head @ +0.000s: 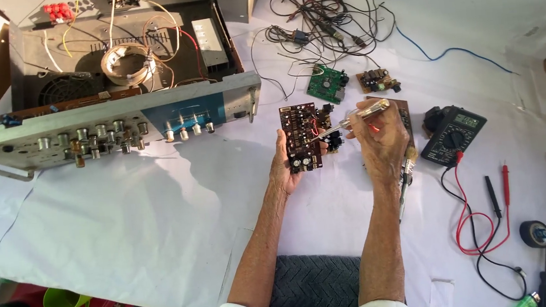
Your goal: A person is cleaning a circuit board with a brush and then using a soldering iron to repair or inspect components.
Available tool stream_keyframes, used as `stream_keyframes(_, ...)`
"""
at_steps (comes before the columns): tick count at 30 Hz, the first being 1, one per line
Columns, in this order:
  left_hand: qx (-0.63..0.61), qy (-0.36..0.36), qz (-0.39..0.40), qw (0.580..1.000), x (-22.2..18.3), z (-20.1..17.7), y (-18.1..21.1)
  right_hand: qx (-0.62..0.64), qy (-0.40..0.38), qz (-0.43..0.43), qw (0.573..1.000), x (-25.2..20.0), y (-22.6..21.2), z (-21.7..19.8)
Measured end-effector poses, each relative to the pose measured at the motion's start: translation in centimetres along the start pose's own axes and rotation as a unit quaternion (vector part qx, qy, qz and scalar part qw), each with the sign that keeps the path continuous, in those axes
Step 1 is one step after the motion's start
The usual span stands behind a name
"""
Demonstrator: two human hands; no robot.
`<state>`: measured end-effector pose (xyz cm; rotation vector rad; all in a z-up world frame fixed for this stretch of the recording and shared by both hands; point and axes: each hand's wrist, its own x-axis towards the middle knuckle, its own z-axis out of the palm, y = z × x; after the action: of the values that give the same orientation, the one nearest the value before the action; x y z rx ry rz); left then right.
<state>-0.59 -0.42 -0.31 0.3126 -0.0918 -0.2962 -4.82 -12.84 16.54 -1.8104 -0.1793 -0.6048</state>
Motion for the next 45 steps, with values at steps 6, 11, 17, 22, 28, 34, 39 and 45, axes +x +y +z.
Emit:
stream_keyframes(6, 0.004, 0.027, -0.008, 1.000, 0.2, -0.5, -0.5, -0.026, -0.015, 0.003, 1.000, 0.1, 0.5, -0.9)
stream_keyframes(11, 0.015, -0.012, 0.004, 1.000, -0.2, 0.0, 0.3, -0.002, 0.008, -0.048, 0.999, 0.4, 0.8, -0.6)
stream_keyframes(17, 0.028, -0.014, -0.010, 0.999, -0.5, 0.4, 0.6, 0.043, 0.040, -0.082, 0.995, 0.4, 1.0, -1.2)
stream_keyframes(22, 0.027, -0.039, -0.014, 0.999, -0.5, 0.4, 0.5, 0.051, 0.042, -0.078, 0.995, 0.2, 0.8, -0.3)
stream_keyframes(28, 0.035, -0.053, -0.019, 0.998, -0.7, 0.7, 0.7, 0.043, 0.044, -0.078, 0.995, 0.2, 0.9, -0.1)
stream_keyframes(34, 0.042, -0.066, -0.030, 0.996, -0.9, 0.8, 0.6, 0.048, 0.050, -0.084, 0.994, 0.0, 0.8, -0.1)
stream_keyframes(39, 0.041, -0.072, -0.038, 0.996, -0.9, 0.8, 0.6, 0.034, 0.055, -0.093, 0.994, 0.0, 0.6, -0.3)
stream_keyframes(45, 0.049, -0.075, -0.046, 0.995, -0.9, 0.8, 0.6, 0.034, 0.039, -0.087, 0.995, -0.2, 0.0, -0.4)
